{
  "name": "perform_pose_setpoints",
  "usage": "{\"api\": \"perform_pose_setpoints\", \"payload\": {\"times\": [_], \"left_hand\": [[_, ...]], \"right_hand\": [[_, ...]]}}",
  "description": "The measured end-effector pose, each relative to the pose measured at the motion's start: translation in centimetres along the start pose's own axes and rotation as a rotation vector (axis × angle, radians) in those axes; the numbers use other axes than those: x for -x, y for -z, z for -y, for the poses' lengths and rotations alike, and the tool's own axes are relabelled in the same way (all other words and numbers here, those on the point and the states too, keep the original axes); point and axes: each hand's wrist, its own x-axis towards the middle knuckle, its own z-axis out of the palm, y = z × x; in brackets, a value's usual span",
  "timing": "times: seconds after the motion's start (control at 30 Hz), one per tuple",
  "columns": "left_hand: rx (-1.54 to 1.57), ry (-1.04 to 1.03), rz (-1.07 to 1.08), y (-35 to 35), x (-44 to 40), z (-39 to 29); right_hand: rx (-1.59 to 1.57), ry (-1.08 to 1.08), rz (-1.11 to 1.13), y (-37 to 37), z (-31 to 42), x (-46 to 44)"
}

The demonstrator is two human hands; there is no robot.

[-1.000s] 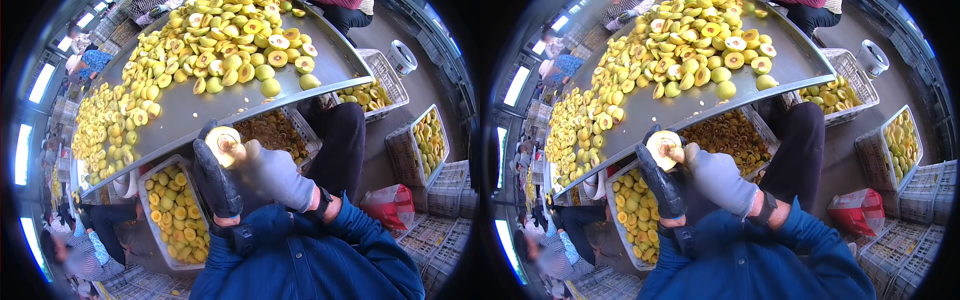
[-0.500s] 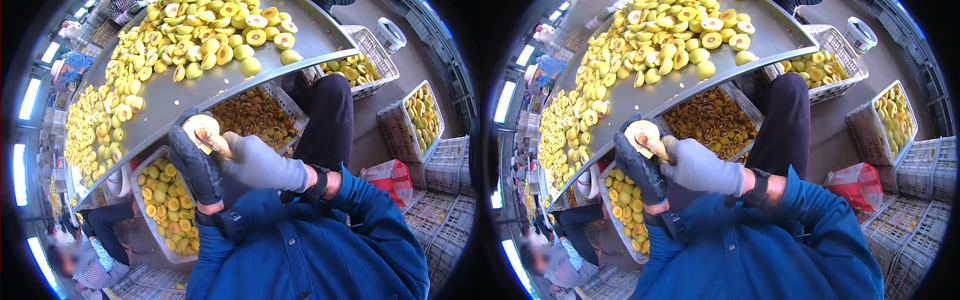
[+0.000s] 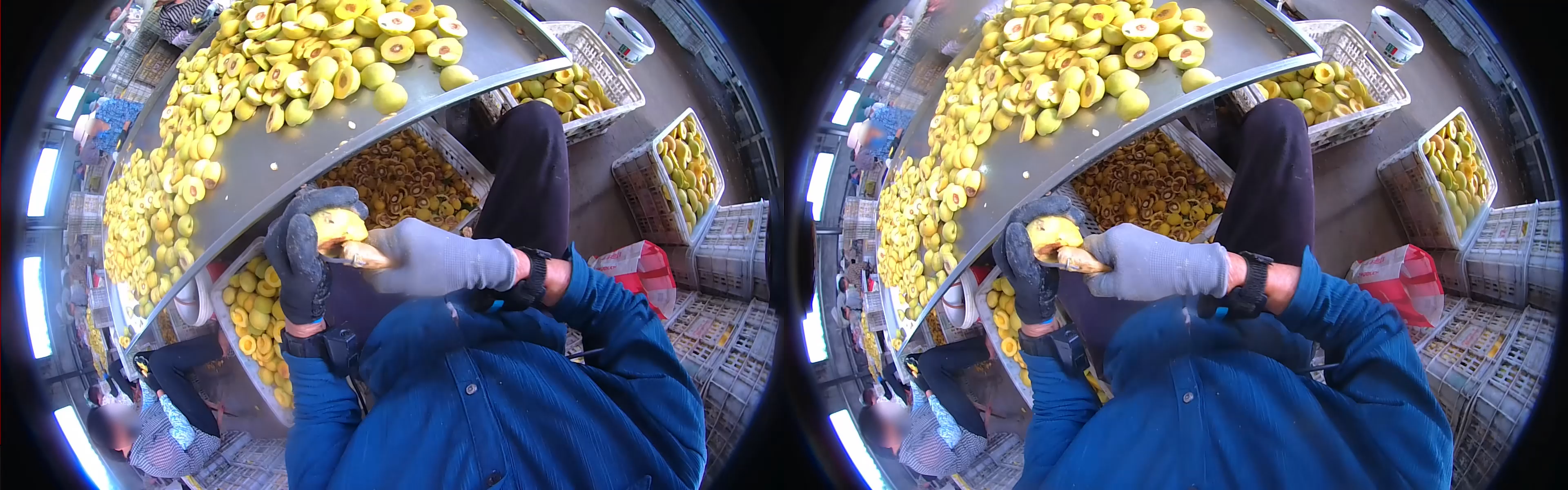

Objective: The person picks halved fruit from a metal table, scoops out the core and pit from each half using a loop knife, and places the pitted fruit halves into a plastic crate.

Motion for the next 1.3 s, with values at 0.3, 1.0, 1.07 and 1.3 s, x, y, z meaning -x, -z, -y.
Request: {"api": "perform_pose_setpoints", "payload": {"times": [0.3, 1.0, 1.07, 1.3], "left_hand": [[0.325, 0.181, -0.094, -1.2, 2.0, 3.7], [1.012, 0.323, -0.434, -2.5, -0.2, 7.4], [0.928, 0.372, -0.461, -1.7, 0.4, 10.7], [0.953, 0.331, -0.627, 3.0, 3.2, 10.1]], "right_hand": [[-0.092, -0.064, 0.066, 1.1, -0.5, -0.5], [0.834, 0.455, -0.116, 2.6, -6.6, -5.7], [0.801, 0.439, -0.208, 3.6, -8.8, -6.3], [1.138, -0.195, -0.107, 8.9, -19.4, -3.4]]}}
